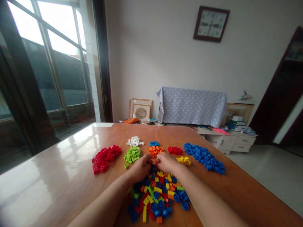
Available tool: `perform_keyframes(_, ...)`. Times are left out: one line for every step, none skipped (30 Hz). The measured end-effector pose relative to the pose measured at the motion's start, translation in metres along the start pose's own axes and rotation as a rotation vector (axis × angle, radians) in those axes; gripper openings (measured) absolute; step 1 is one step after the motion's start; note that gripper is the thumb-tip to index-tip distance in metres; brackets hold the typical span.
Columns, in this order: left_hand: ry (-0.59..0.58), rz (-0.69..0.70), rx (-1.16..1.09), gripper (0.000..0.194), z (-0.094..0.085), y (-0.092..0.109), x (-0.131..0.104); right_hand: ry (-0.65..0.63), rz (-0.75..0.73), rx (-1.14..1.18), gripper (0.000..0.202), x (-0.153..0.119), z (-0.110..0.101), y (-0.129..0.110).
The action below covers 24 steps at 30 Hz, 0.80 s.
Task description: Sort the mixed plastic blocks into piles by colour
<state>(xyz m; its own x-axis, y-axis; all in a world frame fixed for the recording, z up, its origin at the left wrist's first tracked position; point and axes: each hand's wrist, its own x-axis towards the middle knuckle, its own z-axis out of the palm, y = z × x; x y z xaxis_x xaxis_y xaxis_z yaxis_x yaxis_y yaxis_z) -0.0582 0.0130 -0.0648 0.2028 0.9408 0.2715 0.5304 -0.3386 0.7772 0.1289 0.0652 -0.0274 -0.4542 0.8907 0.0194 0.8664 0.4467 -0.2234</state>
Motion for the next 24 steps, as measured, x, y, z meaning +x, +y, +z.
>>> perform_keyframes(0.001,0.0,-0.001,0.045,0.001,-0.001,0.0,-0.001,0.004,0.001,0.011,0.0,0.0,0.0)
perform_keyframes(0.003,-0.005,0.0,0.045,0.001,-0.001,0.001,-0.002,0.013,0.001,0.01,-0.001,-0.001,0.001)
perform_keyframes(0.003,-0.011,0.0,0.045,0.001,-0.001,0.001,-0.001,0.028,0.0,0.01,0.0,-0.001,0.002)
perform_keyframes(0.004,-0.018,0.001,0.045,0.002,-0.001,0.001,0.003,0.048,-0.001,0.011,0.0,-0.002,0.003)
perform_keyframes(0.005,-0.023,0.003,0.044,0.002,-0.001,0.001,0.011,0.074,-0.003,0.012,0.001,-0.004,0.005)
perform_keyframes(0.007,-0.025,0.005,0.044,0.002,-0.001,0.001,0.019,0.1,-0.005,0.014,0.003,-0.005,0.006)
perform_keyframes(0.008,-0.023,0.008,0.044,0.002,-0.001,0.001,0.024,0.126,-0.006,0.016,0.005,-0.005,0.007)
perform_keyframes(0.01,-0.016,0.009,0.043,0.002,-0.001,0.0,0.023,0.149,-0.006,0.019,0.007,-0.006,0.006)
perform_keyframes(0.011,-0.009,0.008,0.043,0.002,-0.001,0.0,0.015,0.168,-0.003,0.022,0.009,-0.006,0.005)
perform_keyframes(0.011,-0.002,0.004,0.043,0.003,-0.002,0.001,0.001,0.185,0.001,0.025,0.011,-0.005,0.004)
perform_keyframes(0.013,0.004,-0.001,0.043,0.003,-0.003,0.001,-0.014,0.2,0.004,0.027,0.013,-0.005,0.001)
perform_keyframes(0.015,0.009,-0.005,0.042,0.004,-0.004,0.001,-0.03,0.214,0.008,0.028,0.015,-0.004,-0.002)
perform_keyframes(0.017,0.012,-0.007,0.042,0.004,-0.005,0.002,-0.042,0.228,0.01,0.028,0.017,-0.003,-0.006)
perform_keyframes(0.018,0.015,-0.007,0.041,0.004,-0.006,0.002,-0.051,0.241,0.011,0.026,0.019,-0.001,-0.009)
perform_keyframes(0.019,0.018,-0.004,0.041,0.004,-0.006,0.003,-0.058,0.252,0.011,0.024,0.02,0.0,-0.012)
perform_keyframes(0.019,0.023,0.0,0.041,0.004,-0.006,0.003,-0.061,0.262,0.011,0.024,0.022,0.001,-0.015)
perform_keyframes(0.016,0.027,0.004,0.041,0.003,-0.006,0.003,-0.065,0.268,0.012,0.025,0.023,0.002,-0.017)
perform_keyframes(0.011,0.034,0.006,0.041,0.003,-0.005,0.004,-0.068,0.27,0.014,0.026,0.025,0.004,-0.019)
perform_keyframes(0.008,0.04,0.007,0.041,0.002,-0.004,0.003,-0.07,0.267,0.017,0.028,0.026,0.006,-0.02)
perform_keyframes(0.006,0.046,0.008,0.04,0.001,-0.003,0.003,-0.074,0.263,0.021,0.03,0.027,0.008,-0.021)
perform_keyframes(0.004,0.049,0.009,0.039,0.0,-0.001,0.003,-0.078,0.257,0.026,0.03,0.029,0.009,-0.021)
perform_keyframes(0.004,0.049,0.009,0.037,-0.001,0.001,0.002,-0.083,0.252,0.031,0.029,0.03,0.011,-0.02)
perform_keyframes(0.004,0.044,0.009,0.036,-0.001,0.002,0.002,-0.087,0.251,0.035,0.028,0.031,0.011,-0.019)
perform_keyframes(0.003,0.035,0.007,0.035,-0.001,0.003,0.001,-0.086,0.252,0.038,0.026,0.032,0.01,-0.016)
